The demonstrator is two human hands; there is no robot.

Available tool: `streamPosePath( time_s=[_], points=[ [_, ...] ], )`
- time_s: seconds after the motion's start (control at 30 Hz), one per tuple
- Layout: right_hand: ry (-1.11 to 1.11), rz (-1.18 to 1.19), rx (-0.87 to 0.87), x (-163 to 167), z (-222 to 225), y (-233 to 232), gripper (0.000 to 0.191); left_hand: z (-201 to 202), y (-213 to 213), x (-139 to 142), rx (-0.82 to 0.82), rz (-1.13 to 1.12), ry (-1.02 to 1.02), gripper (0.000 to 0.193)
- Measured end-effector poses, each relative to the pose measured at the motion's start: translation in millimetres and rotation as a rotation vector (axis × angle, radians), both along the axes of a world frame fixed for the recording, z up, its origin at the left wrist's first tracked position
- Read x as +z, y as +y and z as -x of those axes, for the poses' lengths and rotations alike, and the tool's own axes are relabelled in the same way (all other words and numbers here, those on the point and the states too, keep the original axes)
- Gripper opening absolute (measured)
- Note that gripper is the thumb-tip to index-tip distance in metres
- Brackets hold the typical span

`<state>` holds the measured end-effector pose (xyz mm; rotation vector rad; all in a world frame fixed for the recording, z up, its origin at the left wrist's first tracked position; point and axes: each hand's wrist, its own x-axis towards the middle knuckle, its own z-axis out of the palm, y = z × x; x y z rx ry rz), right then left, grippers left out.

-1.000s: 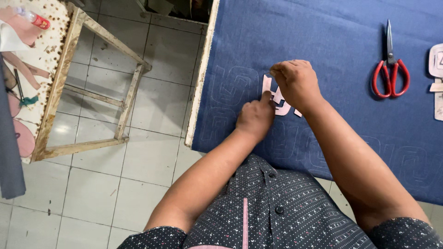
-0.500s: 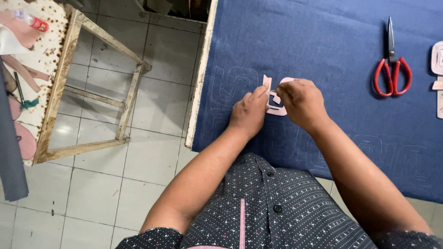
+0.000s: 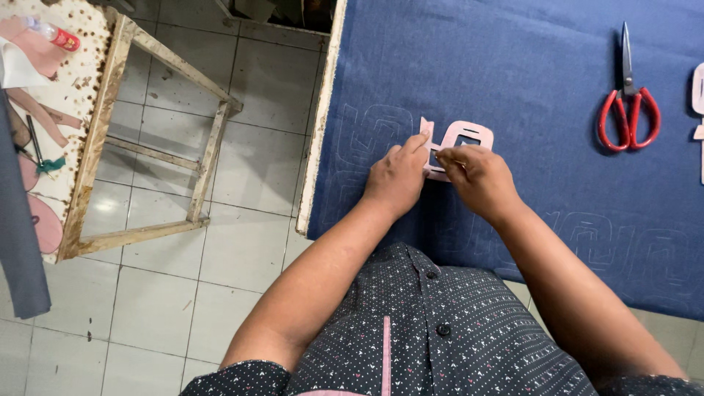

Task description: The person places a pink pattern template on a large blue fabric laid over a padded table and traces around its edges with a pen, holding the template steady with the other hand. They reposition the template to a new marked outline and continue tracing, with scissors and other templates resting on the table.

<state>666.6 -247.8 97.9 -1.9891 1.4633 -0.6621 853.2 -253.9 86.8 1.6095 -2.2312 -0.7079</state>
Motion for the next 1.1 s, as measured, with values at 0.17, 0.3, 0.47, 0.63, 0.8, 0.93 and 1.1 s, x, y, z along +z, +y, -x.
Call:
streamPosePath(
  time_s=[0.17, 0.3, 0.47, 0.63, 0.8, 0.93, 1.1],
  points=[
    [0.148, -0.026, 0.014, 12, 14, 8, 0.016, 3, -1, 0, -0.028, -0.018, -0.035, 0.020],
    [0.230, 0.005, -0.050, 15, 23, 0, 0.017, 6, -3, -1, -0.050, -0.054, -0.112, 0.016],
    [0.134, 0.029, -0.131, 10, 25, -6, 0.021, 12, -5, 1, -0.071, -0.034, -0.172, 0.017],
    [0.054, -0.100, -0.199, 9, 26, -7, 0.023, 17, -4, 10, -0.096, -0.047, -0.234, 0.034],
    [0.130, -0.021, -0.136, 8, 30, -16, 0.023, 16, -5, 18, -0.108, -0.099, -0.250, 0.039],
    [0.125, -0.069, -0.175, 5, 32, -23, 0.023, 14, -4, 20, -0.105, -0.080, -0.230, 0.043],
    [0.143, 0.043, -0.162, 2, 32, -18, 0.020, 16, -4, 21, -0.098, -0.097, -0.231, 0.045]
  ],
)
